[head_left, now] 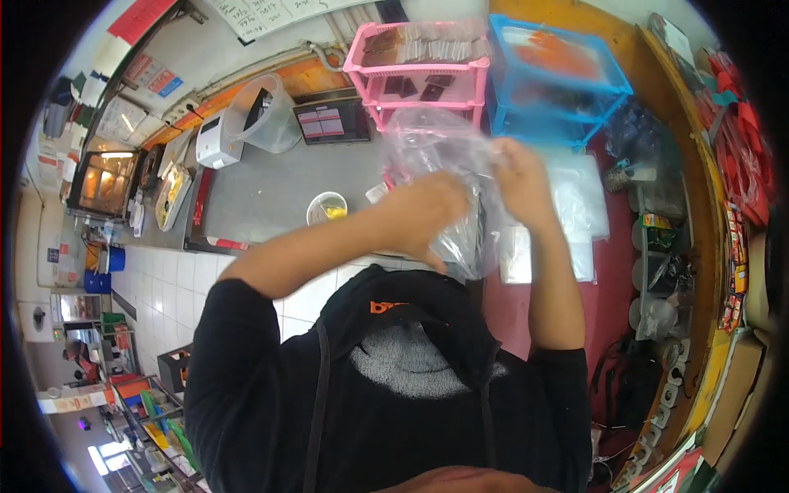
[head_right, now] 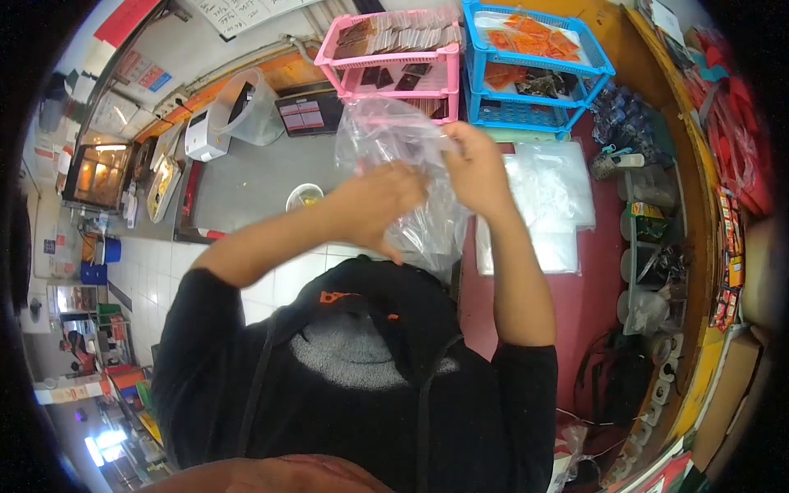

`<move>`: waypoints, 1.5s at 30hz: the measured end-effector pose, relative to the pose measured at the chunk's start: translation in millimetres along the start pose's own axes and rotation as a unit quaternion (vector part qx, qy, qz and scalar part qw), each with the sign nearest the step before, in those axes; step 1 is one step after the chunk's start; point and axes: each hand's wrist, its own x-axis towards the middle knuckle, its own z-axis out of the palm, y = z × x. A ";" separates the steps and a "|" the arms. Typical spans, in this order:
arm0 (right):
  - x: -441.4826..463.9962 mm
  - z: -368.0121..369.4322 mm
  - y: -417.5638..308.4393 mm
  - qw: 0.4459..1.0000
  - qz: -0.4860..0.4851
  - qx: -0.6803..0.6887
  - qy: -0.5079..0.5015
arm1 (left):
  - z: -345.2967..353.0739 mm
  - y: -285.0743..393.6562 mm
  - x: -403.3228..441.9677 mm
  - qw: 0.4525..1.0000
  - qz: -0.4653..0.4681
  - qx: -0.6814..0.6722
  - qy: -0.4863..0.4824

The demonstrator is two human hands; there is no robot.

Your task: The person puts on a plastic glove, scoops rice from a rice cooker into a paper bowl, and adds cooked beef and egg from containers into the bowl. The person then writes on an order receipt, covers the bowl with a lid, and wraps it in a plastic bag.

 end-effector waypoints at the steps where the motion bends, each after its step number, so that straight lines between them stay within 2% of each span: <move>1: -1.6 -11.4 -9.7 0.998 0.040 0.052 -0.002 | 17.5 -12.1 -3.5 0.996 -0.033 0.000 -0.086; 2: -4.6 -23.6 -13.7 0.991 0.064 0.117 0.003 | 33.5 -25.6 -6.3 0.996 -0.036 -0.003 -0.084; 3: -8.3 -32.2 -18.9 0.979 0.088 0.181 0.007 | 48.4 -38.8 -10.1 0.976 -0.051 0.037 -0.206; 4: -15.8 -36.1 -30.5 0.997 0.064 -0.005 0.034 | 55.2 -45.7 -12.6 0.940 -0.063 0.078 -0.326; 5: -24.7 -40.3 -42.5 0.979 0.034 -0.191 0.064 | 54.6 -45.1 -12.1 0.941 -0.063 0.081 -0.323; 6: -32.5 -35.3 -56.8 0.944 -0.099 -0.308 0.068 | 53.9 -41.0 -11.7 0.948 -0.074 0.103 -0.293; 7: -39.9 -21.0 -70.8 0.880 -0.226 -0.413 0.069 | 53.9 -39.9 -12.7 0.953 -0.086 0.122 -0.265; 8: -51.4 3.6 -66.2 0.930 -0.265 -0.248 -0.055 | 57.3 -41.6 -15.2 0.952 -0.083 0.121 -0.268; 9: -54.9 29.9 -45.9 0.934 -0.255 -0.244 -0.055 | 64.0 -39.8 -21.5 0.964 -0.052 0.147 -0.214; 10: -52.3 56.7 -17.4 0.927 -0.182 -0.301 -0.127 | 69.0 -36.5 -28.2 0.973 -0.019 0.169 -0.157; 11: -47.1 74.1 7.1 0.907 -0.111 -0.355 -0.197 | 68.3 -39.9 -36.9 0.973 -0.014 0.165 -0.161; 12: -42.9 68.6 33.6 0.908 -0.109 -0.355 -0.195 | 64.1 -49.5 -47.2 0.983 0.021 0.146 -0.111; 13: -38.9 50.6 63.4 0.928 -0.081 -0.302 -0.203 | 60.0 -58.1 -54.2 0.989 0.051 0.127 -0.060; 14: -31.6 44.4 77.0 0.944 -0.060 -0.246 -0.213 | 69.0 -67.8 -61.9 0.988 0.044 0.132 -0.061; 15: -4.0 24.3 11.7 0.853 0.019 -0.401 -0.334 | 88.7 -78.2 -75.5 0.980 -0.091 0.039 -0.171; 16: -10.5 25.5 23.9 0.806 0.000 -0.503 -0.313 | 98.1 -84.7 -87.2 0.934 -0.225 -0.060 -0.272; 17: -20.0 19.4 59.7 0.749 -0.017 -0.598 -0.284 | 64.4 -50.7 -72.8 0.909 -0.185 0.004 -0.375; 18: -20.6 18.4 141.4 0.803 0.058 -0.519 -0.288 | 63.9 -19.5 -78.5 0.835 -0.442 -0.265 -0.192; 19: -19.5 15.8 184.0 0.805 0.112 -0.516 -0.272 | 42.5 5.6 -77.6 0.941 -0.206 -0.063 -0.259; 20: -6.7 17.1 159.0 0.803 0.107 -0.515 -0.281 | 22.6 17.9 -76.1 0.942 0.055 0.144 -0.297; 21: 14.8 14.1 105.0 0.790 0.123 -0.512 -0.315 | 21.3 10.9 -85.2 0.944 0.046 0.137 -0.298; 22: 26.4 17.3 75.8 0.774 0.138 -0.509 -0.350 | 19.3 -4.6 -100.0 0.956 -0.057 0.076 -0.277; 23: 21.5 28.3 90.5 0.817 0.115 -0.412 -0.387 | 17.8 -23.4 -119.3 0.954 -0.163 0.015 -0.252; 24: 8.5 49.0 74.9 0.851 0.126 -0.299 -0.413 | 17.4 -48.7 -147.7 0.953 -0.220 -0.026 -0.209; 25: -12.8 75.8 49.6 0.873 0.139 -0.182 -0.431 | 24.3 -72.9 -179.7 0.956 -0.241 -0.006 -0.164; 26: -29.9 99.0 29.5 0.865 -0.132 -0.170 -0.453 | 10.0 -93.4 -199.0 0.934 -0.306 -0.023 -0.185; 27: -36.6 126.6 -0.5 0.814 -0.193 -0.194 -0.512 | -7.7 -105.8 -215.9 0.906 -0.367 -0.040 -0.206; 28: -30.9 148.4 -20.2 0.801 -0.193 -0.114 -0.556 | -16.6 -110.8 -235.5 0.903 -0.372 -0.047 -0.208; 30: -5.9 188.0 -13.3 0.780 -0.159 -0.243 -0.555 | -24.6 -120.3 -275.8 0.881 -0.438 0.017 -0.175; 32: 31.2 239.5 28.9 0.873 -0.051 -0.306 -0.376 | -18.3 -121.7 -312.4 0.876 -0.453 0.052 -0.158; 33: 51.9 261.5 23.4 0.871 -0.064 -0.353 -0.335 | -18.5 -118.7 -323.3 0.880 -0.428 0.113 -0.171; 34: 70.1 285.7 16.6 0.865 -0.076 -0.400 -0.294 | -15.6 -121.5 -333.1 0.881 -0.401 0.171 -0.181; 36: 90.4 347.4 23.3 0.788 -0.046 -0.477 -0.385 | 3.4 -131.2 -355.9 0.878 -0.422 0.127 -0.186; 37: 90.9 375.2 36.7 0.785 -0.039 -0.478 -0.393 | 15.2 -139.5 -367.4 0.886 -0.409 0.131 -0.176; 39: 89.0 420.5 59.5 0.733 -0.205 -0.568 -0.312 | 42.7 -159.8 -388.7 0.894 -0.396 0.130 -0.162; 40: 89.6 432.8 65.4 0.731 -0.201 -0.570 -0.316 | 60.3 -170.7 -400.8 0.892 -0.400 0.110 -0.179; 42: 91.6 448.0 68.7 0.768 -0.189 -0.528 -0.309 | 88.9 -190.4 -423.0 0.892 -0.399 0.085 -0.195; 43: 89.7 449.6 74.8 0.767 -0.184 -0.529 -0.314 | 101.7 -197.6 -434.7 0.892 -0.404 0.078 -0.188; 45: 83.3 440.4 83.9 0.851 -0.269 -0.248 -0.377 | 115.7 -213.8 -453.1 0.894 -0.406 0.064 -0.181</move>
